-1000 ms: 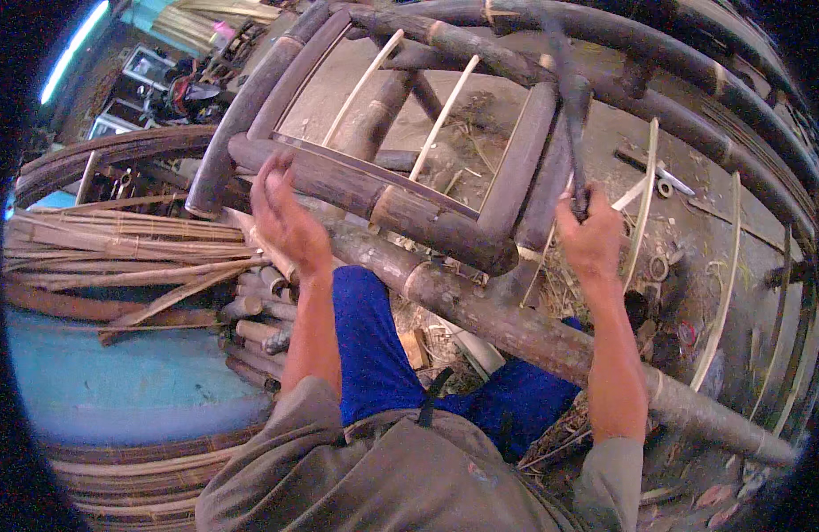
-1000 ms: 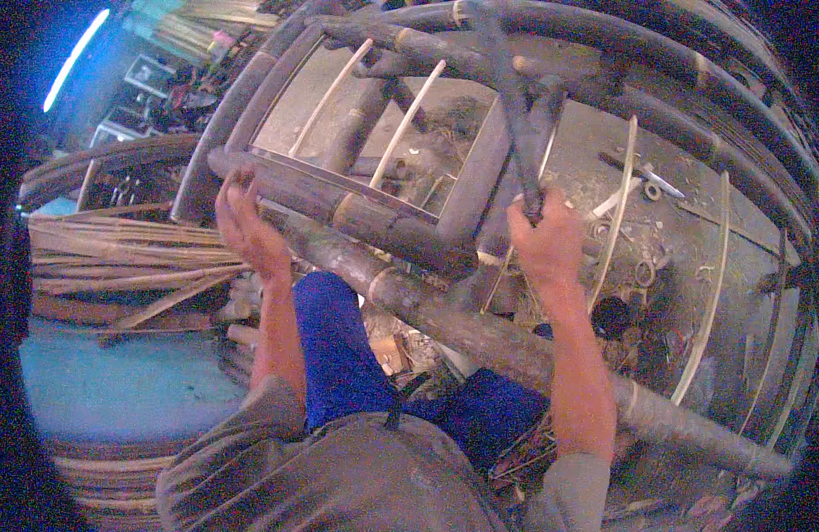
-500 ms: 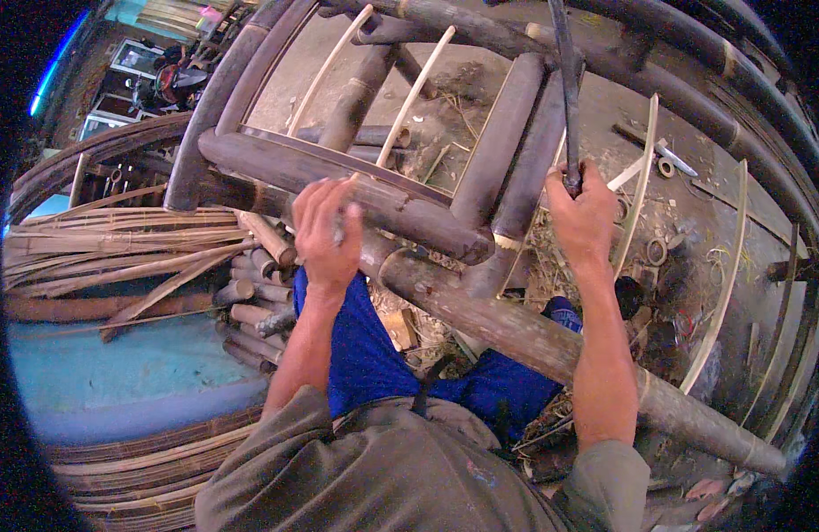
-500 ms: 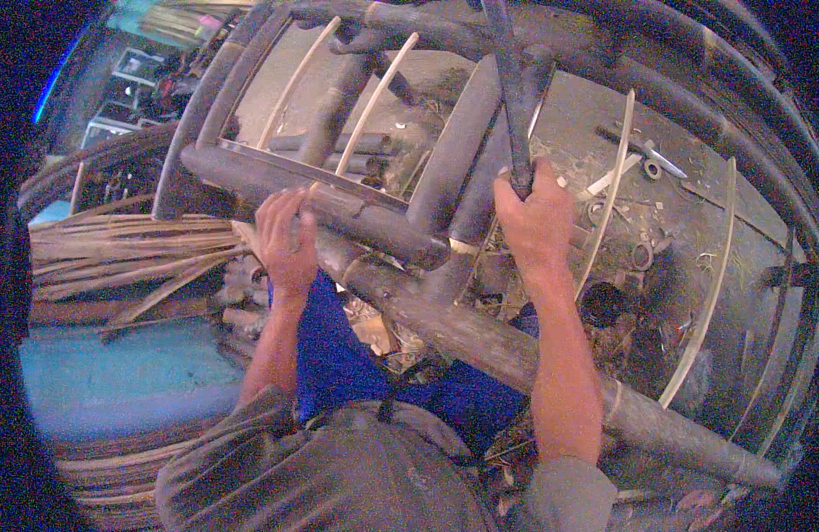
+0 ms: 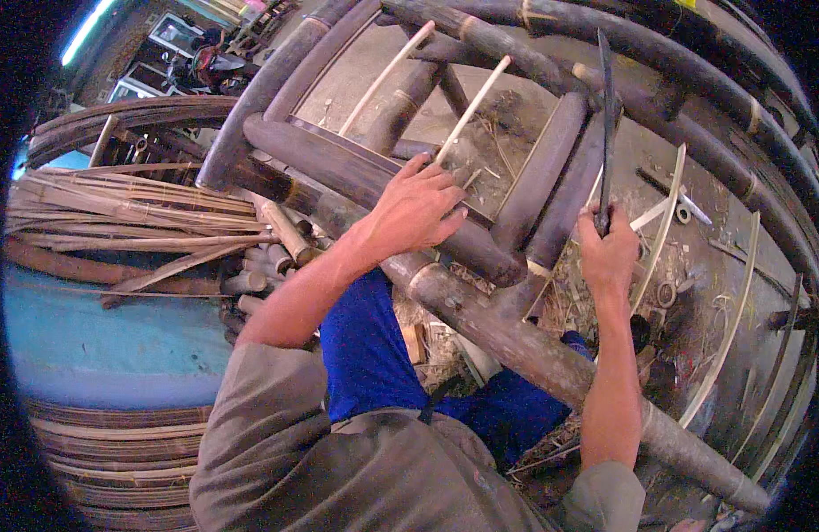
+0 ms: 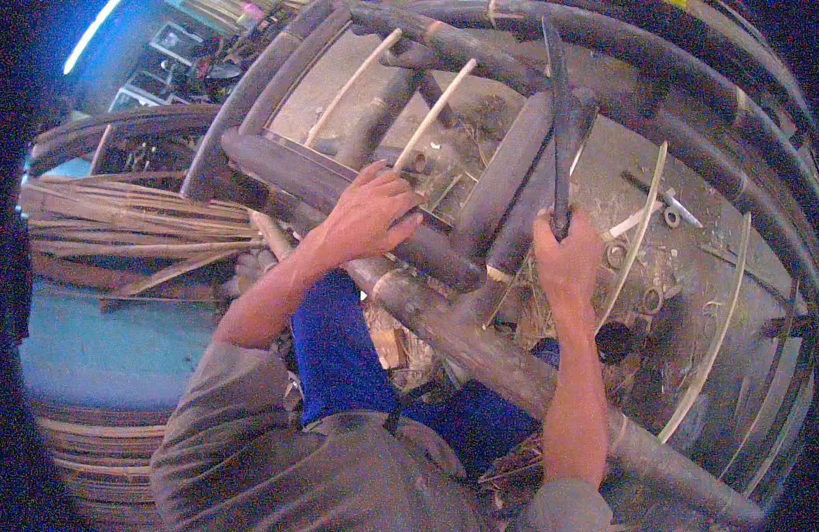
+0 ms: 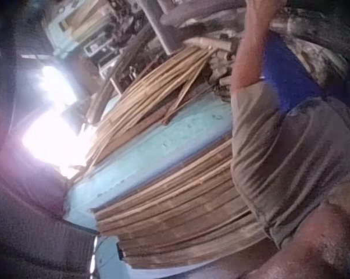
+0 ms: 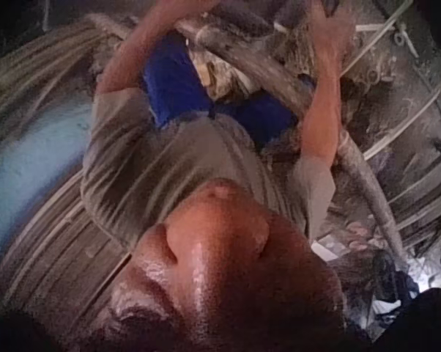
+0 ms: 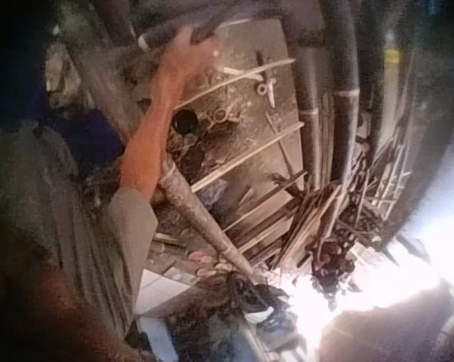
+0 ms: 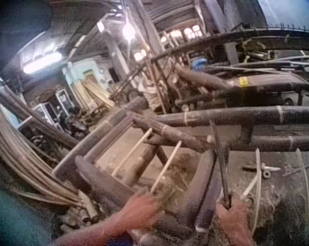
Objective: The person uses a knife to cut and shape bamboo pieces, then assembles them into a frame structure. They repeatedly cut sections, split bamboo, and fit pieces together while sitting on the floor.
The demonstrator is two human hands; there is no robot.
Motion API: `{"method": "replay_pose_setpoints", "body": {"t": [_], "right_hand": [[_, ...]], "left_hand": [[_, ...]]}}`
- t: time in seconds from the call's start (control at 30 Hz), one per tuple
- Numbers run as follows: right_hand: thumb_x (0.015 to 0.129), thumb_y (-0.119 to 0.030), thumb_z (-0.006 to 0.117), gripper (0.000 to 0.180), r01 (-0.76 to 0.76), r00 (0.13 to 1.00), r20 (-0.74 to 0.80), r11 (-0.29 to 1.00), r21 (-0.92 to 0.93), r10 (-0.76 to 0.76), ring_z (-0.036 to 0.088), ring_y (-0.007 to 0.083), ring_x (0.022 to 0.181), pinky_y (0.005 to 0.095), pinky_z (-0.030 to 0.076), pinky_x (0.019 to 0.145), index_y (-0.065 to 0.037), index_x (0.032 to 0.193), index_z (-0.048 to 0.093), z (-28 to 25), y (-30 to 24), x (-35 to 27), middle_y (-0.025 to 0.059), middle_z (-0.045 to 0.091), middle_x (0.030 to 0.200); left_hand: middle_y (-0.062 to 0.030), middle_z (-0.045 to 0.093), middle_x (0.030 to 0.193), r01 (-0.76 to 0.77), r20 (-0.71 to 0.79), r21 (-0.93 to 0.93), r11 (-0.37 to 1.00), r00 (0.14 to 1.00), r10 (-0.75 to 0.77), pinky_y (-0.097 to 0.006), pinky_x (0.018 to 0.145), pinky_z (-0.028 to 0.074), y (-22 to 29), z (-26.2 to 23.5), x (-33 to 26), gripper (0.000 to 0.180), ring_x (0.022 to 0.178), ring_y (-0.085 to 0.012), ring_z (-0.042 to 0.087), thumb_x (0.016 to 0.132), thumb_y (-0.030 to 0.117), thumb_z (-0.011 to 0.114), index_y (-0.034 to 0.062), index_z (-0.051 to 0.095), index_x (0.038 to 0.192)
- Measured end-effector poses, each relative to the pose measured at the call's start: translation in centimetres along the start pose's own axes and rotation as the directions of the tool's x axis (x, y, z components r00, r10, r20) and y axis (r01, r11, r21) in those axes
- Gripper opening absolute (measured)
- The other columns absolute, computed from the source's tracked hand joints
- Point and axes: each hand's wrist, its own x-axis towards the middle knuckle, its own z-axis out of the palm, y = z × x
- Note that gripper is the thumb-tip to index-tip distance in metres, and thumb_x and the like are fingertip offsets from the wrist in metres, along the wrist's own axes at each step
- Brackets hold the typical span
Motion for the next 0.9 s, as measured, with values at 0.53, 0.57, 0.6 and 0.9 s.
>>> {"method": "replay_pose_setpoints", "body": {"t": [0.53,0.57,0.6,0.9], "right_hand": [[0.087,-0.031,0.069,0.04,0.115,0.991,0.082,0.984,-0.135,-0.104,0.068,0.0376,0.064,0.0467,0.051,0.061,0.006,0.1,0.064,1.7,1.1,-0.5,0.0227,0.067,0.07],[0.087,-0.031,0.069,0.04,0.132,0.99,0.072,0.982,-0.134,-0.123,0.068,0.0379,0.064,0.0467,0.051,0.061,0.006,0.102,0.065,1.8,1.3,-0.5,0.0227,0.067,0.07],[0.087,-0.031,0.069,0.041,0.149,0.988,0.063,0.98,-0.133,-0.142,0.068,0.0381,0.063,0.0467,0.051,0.06,0.006,0.103,0.065,1.8,1.3,-0.6,0.0226,0.067,0.069],[0.087,-0.033,0.069,0.047,0.224,0.971,0.131,0.955,-0.195,-0.201,0.068,0.0435,0.082,0.0495,0.053,0.074,0.005,0.114,0.063,1.9,1.1,-1.3,0.0264,0.07,0.087]], "left_hand": [[-0.0223,0.065,0.089,0.149,0.097,-0.072,0.986,0.985,-0.141,-0.049,0.08,0.048,-10.4,-3.3,-0.9,0.061,0.09,-0.0406,0.064,0.083,0.06,0.068,-0.0009,0.069,0.084],[-0.0222,0.065,0.088,0.143,0.132,-0.079,0.987,0.982,-0.132,-0.05,0.078,0.048,-10.7,-3.2,-0.5,0.06,0.087,-0.0413,0.064,0.083,0.06,0.067,-0.0003,0.068,0.086],[-0.0221,0.065,0.087,0.138,0.167,-0.086,0.987,0.978,-0.123,-0.051,0.077,0.048,-11.0,-3.2,-0.2,0.06,0.085,-0.0419,0.064,0.084,0.06,0.067,0.0004,0.067,0.088],[-0.0256,0.065,0.087,0.072,0.157,-0.141,0.987,0.986,-0.05,-0.052,0.077,0.048,-11.6,-3.2,0.3,0.068,0.088,-0.0439,0.064,0.084,0.063,0.065,-0.005,0.065,0.089]]}}
